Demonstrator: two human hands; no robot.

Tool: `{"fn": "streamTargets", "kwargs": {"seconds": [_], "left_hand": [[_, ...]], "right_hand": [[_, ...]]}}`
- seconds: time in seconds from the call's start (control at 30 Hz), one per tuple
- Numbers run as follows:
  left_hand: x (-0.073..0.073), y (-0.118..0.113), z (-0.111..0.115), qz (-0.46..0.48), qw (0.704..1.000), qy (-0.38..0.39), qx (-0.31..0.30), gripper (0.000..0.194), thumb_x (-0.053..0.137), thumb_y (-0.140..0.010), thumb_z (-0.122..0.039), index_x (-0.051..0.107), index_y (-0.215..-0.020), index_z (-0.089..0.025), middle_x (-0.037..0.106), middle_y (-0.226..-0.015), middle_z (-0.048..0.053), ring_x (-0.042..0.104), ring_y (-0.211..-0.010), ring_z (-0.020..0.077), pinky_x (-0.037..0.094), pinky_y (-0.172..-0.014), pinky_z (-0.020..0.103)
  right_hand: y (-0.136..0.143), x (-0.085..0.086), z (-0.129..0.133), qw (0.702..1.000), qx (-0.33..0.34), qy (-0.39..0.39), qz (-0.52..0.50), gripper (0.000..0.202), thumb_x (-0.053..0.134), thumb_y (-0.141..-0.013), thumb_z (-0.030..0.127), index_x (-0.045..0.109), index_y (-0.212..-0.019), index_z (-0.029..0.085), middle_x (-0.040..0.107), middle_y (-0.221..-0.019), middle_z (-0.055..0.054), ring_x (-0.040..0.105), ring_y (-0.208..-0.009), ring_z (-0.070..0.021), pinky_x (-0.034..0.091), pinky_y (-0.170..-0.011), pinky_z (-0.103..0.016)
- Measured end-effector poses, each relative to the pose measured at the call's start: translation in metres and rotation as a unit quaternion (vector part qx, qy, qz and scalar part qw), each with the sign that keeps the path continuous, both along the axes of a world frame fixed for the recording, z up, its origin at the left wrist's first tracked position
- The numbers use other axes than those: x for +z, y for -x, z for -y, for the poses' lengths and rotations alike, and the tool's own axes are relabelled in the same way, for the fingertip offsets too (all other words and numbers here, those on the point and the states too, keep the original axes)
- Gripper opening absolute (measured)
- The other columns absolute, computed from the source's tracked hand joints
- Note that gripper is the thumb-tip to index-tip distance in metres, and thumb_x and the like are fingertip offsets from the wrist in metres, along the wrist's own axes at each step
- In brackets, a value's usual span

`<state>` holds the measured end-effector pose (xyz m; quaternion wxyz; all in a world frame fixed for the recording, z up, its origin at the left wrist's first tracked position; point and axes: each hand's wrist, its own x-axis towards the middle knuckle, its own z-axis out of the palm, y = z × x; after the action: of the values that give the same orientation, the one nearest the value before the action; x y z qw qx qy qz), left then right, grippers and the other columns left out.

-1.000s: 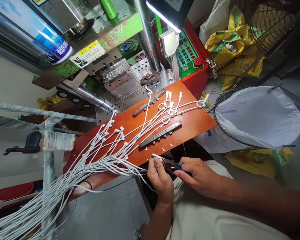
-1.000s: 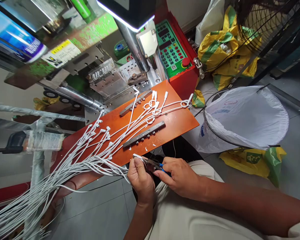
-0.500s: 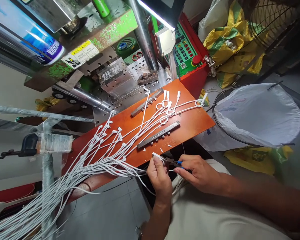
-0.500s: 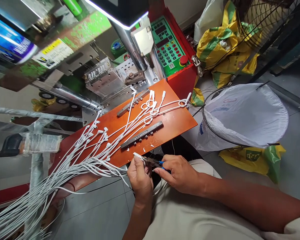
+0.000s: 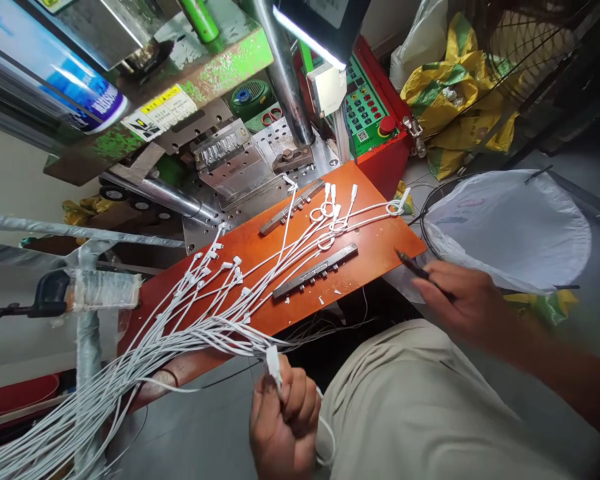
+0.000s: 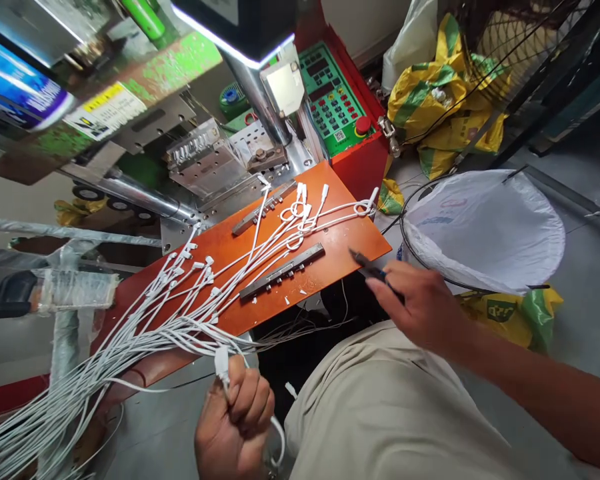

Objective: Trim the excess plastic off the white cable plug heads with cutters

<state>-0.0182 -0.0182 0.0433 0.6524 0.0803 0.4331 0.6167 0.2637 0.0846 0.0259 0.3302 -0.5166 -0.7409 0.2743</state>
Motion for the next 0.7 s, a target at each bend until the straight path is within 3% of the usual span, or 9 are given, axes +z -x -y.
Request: {"fn": "streamTargets", "kwargs": {"seconds": [0.07,0.13,0.3,0.43,0.57,0.7], "left_hand": [[0.0,-0.007,-0.001,-0.061,0.998,0.008,0.022,0.051,0.086,-0.095,-0.05,0.05,-0.073,-0.022,0.024,-0.055,-0.012,0.007,-0.045,0.0057,0.018,-0.038,0.016],[-0.003,-0.021,-0.009,-0.105,0.993,0.013,0.042,0.055,0.086,-0.094,-0.056,0.05,-0.072,-0.021,0.03,-0.055,-0.011,0.014,-0.045,0.0054,0.02,-0.039,0.015],[-0.014,-0.048,-0.019,-0.164,0.976,0.079,0.123,0.058,0.091,-0.086,-0.066,0.056,-0.078,-0.02,0.047,-0.062,-0.007,0.044,-0.049,0.006,0.038,-0.047,0.015],[-0.022,-0.05,-0.015,-0.195,0.964,0.102,0.148,0.061,0.092,-0.078,-0.073,0.065,-0.09,-0.02,0.062,-0.071,-0.003,0.062,-0.059,0.011,0.049,-0.054,0.018],[-0.031,-0.049,-0.016,-0.225,0.961,0.055,0.152,0.059,0.09,-0.082,-0.073,0.065,-0.085,-0.02,0.065,-0.073,-0.002,0.064,-0.062,0.0119,0.051,-0.056,0.018],[-0.038,-0.047,-0.021,-0.259,0.956,0.002,0.141,0.057,0.09,-0.085,-0.068,0.062,-0.077,-0.019,0.06,-0.068,-0.004,0.058,-0.06,0.0102,0.051,-0.057,0.017]], "right_hand": [[0.006,0.008,0.015,0.993,0.115,0.003,0.007,0.046,0.054,-0.115,0.041,0.055,-0.072,0.024,0.061,-0.082,-0.005,0.054,-0.067,-0.0185,0.041,-0.064,-0.035],[0.025,0.01,0.031,0.983,0.182,-0.015,0.013,0.041,0.055,-0.115,0.04,0.064,-0.079,0.023,0.07,-0.098,-0.011,0.063,-0.083,-0.0229,0.049,-0.071,-0.036],[0.074,-0.009,0.045,0.984,0.166,-0.059,0.016,0.041,0.054,-0.115,0.039,0.07,-0.084,0.019,0.071,-0.118,-0.017,0.063,-0.102,-0.0292,0.055,-0.091,-0.047],[0.086,-0.02,0.045,0.988,0.146,-0.056,-0.003,0.04,0.055,-0.114,0.038,0.071,-0.083,0.018,0.07,-0.121,-0.017,0.062,-0.106,-0.0309,0.054,-0.094,-0.05],[0.088,-0.021,0.047,0.986,0.163,0.024,-0.024,0.044,0.052,-0.116,0.04,0.074,-0.085,0.018,0.07,-0.122,-0.016,0.064,-0.106,-0.029,0.055,-0.093,-0.046],[0.088,-0.019,0.047,0.973,0.196,0.114,-0.051,0.055,0.046,-0.118,0.046,0.073,-0.08,0.018,0.068,-0.096,-0.01,0.063,-0.083,-0.0209,0.051,-0.074,-0.034]]}}
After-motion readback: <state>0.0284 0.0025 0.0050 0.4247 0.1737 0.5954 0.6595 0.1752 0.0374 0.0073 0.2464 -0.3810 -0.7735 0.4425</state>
